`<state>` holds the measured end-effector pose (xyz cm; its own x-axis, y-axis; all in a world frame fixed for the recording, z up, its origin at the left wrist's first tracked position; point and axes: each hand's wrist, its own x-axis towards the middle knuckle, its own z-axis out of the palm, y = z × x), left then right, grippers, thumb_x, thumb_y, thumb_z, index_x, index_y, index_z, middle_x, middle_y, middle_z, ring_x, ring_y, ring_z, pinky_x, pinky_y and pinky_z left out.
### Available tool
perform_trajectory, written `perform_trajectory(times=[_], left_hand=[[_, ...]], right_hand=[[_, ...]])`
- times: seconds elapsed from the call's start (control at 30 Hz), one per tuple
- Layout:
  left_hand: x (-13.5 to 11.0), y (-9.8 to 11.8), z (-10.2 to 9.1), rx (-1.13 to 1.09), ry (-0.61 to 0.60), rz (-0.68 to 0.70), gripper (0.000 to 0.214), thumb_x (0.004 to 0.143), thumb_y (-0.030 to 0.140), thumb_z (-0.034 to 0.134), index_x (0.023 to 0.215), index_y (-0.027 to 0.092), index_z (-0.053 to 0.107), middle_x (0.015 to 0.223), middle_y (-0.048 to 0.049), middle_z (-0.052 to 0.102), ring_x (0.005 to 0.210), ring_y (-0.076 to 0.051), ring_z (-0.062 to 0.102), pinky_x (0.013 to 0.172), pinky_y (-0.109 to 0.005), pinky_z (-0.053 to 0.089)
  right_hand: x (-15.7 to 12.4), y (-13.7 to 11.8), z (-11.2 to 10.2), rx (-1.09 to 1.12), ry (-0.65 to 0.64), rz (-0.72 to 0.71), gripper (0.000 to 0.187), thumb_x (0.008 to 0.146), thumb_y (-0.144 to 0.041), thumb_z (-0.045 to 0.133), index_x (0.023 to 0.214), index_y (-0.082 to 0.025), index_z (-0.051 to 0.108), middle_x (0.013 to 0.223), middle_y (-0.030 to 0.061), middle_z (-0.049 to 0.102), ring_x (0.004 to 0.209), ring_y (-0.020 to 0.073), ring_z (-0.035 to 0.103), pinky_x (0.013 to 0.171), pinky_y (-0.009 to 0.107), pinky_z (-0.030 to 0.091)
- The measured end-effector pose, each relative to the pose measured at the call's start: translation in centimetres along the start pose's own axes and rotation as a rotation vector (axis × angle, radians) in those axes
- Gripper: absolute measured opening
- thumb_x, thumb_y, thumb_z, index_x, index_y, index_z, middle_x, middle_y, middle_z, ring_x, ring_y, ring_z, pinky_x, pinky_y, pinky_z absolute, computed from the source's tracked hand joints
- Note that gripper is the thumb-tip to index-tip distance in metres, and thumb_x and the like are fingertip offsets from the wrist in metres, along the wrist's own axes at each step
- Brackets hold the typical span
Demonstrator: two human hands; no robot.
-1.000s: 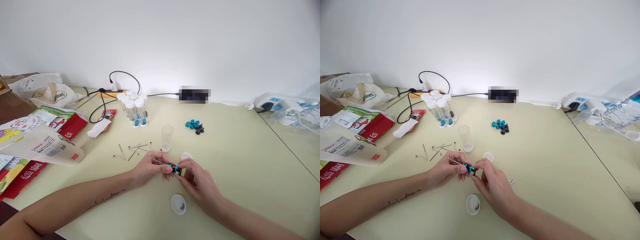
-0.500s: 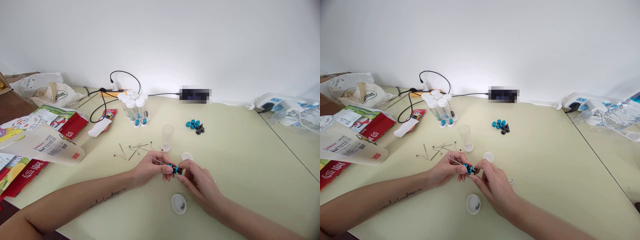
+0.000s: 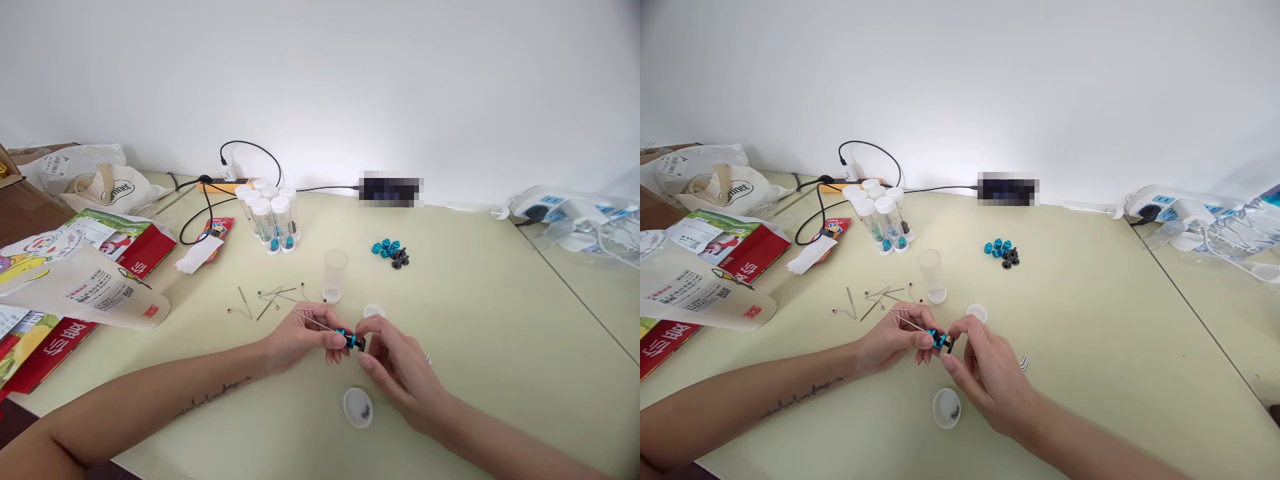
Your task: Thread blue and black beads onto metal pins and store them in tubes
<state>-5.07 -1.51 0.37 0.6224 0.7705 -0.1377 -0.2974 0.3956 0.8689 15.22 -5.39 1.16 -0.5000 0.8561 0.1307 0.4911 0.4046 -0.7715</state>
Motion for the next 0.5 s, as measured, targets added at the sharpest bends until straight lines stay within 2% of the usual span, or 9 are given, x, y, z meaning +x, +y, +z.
perform_trajectory(times=[0.13, 0.3, 0.4, 0.5], left_hand=[[-0.08, 0.04, 0.06, 0.004, -0.003, -0.005, 0.014, 0.071, 0.019, 0.075, 0.079, 0.01, 0.067, 0.067, -0.0061, 0.069, 0.052, -0.011, 0.061, 0.05, -0.022, 0.048], [0.06, 0.05, 0.11, 0.014, 0.03, 0.001, 0.017, 0.07, 0.022, 0.076, 0.077, 0.01, 0.067, 0.061, -0.0038, 0.066, 0.051, -0.01, 0.059, 0.05, -0.022, 0.048], [0.03, 0.06, 0.15, 0.014, 0.033, -0.007, 0.019, 0.069, 0.023, 0.077, 0.078, 0.009, 0.067, 0.062, -0.004, 0.066, 0.05, -0.01, 0.059, 0.05, -0.022, 0.048], [-0.07, 0.08, 0.2, 0.013, 0.019, -0.017, 0.02, 0.068, 0.023, 0.077, 0.079, 0.009, 0.067, 0.066, -0.0061, 0.068, 0.051, -0.011, 0.06, 0.05, -0.022, 0.048]], right_hand=[[0.14, -0.17, -0.08, -0.037, 0.023, -0.045, 0.018, 0.098, -0.028, 0.033, 0.09, -0.023, 0.048, 0.077, -0.0022, 0.051, 0.06, 0.0102, 0.046, 0.057, 0.023, 0.034], [0.06, -0.16, 0.25, -0.019, 0.031, -0.034, 0.005, 0.095, -0.026, 0.041, 0.098, -0.024, 0.043, 0.084, -0.0016, 0.052, 0.052, 0.0079, 0.043, 0.049, 0.022, 0.032], [0.02, -0.17, 0.13, 0.003, 0.017, -0.029, 0.007, 0.095, -0.027, 0.04, 0.1, -0.023, 0.041, 0.078, -0.0021, 0.051, 0.051, 0.009, 0.043, 0.047, 0.022, 0.031], [0.11, -0.24, -0.1, -0.01, -0.011, -0.037, 0.011, 0.097, -0.029, 0.035, 0.097, -0.022, 0.044, 0.07, -0.0027, 0.049, 0.054, 0.011, 0.044, 0.052, 0.024, 0.034]])
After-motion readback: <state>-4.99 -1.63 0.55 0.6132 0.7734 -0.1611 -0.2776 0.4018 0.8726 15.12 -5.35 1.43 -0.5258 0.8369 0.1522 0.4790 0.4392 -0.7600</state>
